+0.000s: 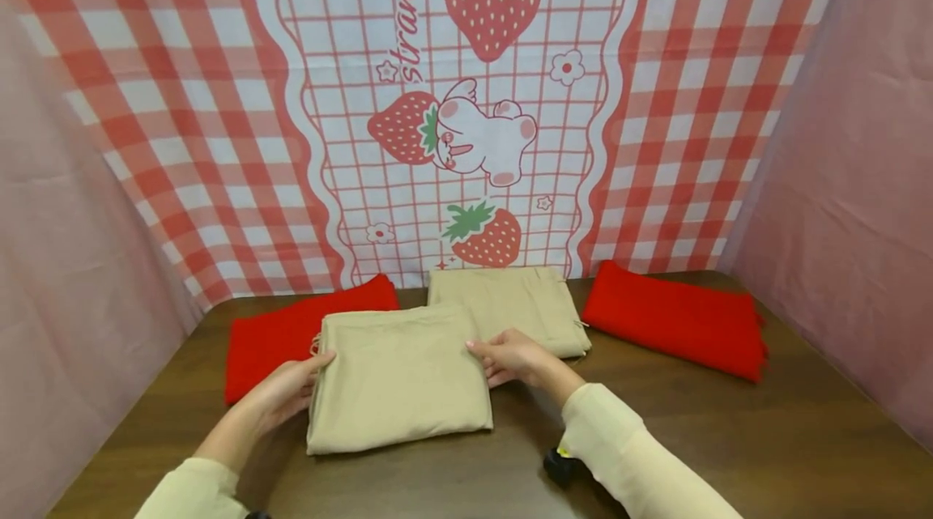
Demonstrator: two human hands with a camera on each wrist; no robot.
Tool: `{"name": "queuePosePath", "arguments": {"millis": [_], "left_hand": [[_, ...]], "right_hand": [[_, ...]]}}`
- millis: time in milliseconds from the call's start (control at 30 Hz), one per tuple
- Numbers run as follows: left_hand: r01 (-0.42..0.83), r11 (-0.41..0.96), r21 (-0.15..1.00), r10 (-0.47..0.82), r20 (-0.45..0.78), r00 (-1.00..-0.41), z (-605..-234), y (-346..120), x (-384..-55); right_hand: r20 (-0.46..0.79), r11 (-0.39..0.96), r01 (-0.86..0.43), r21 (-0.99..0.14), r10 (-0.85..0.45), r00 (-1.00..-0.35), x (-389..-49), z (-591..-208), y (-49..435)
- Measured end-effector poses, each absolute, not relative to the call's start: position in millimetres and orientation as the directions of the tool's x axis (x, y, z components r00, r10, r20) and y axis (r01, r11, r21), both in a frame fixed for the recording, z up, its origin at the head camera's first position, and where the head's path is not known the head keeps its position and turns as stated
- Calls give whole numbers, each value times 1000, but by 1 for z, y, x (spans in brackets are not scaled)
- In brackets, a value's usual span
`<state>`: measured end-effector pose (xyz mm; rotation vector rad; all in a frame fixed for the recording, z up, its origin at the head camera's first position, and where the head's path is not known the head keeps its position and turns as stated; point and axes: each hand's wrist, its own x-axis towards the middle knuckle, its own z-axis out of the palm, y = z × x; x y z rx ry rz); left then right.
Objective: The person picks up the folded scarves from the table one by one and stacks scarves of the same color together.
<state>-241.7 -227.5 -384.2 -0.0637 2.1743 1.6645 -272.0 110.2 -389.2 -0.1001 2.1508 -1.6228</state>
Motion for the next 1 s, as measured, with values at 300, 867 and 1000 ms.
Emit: {"name": "queuePosePath", "arguments": {"millis": [300,867,1000], "left_hand": [[-289,261,921,185,-341,-922,-386,-221,-242],[-307,223,925,137,-341,-930,-384,-214,-241],[-318,217,923,131,-351,-927,-384,-213,-241]], "right_hand": [[-304,342,207,-917,-261,-916,-273,-396,103],[-322,317,239,-918,-241,-916,-273,-395,91],[-321,314,237,-920,-255,-912,-273,-394,93]]}}
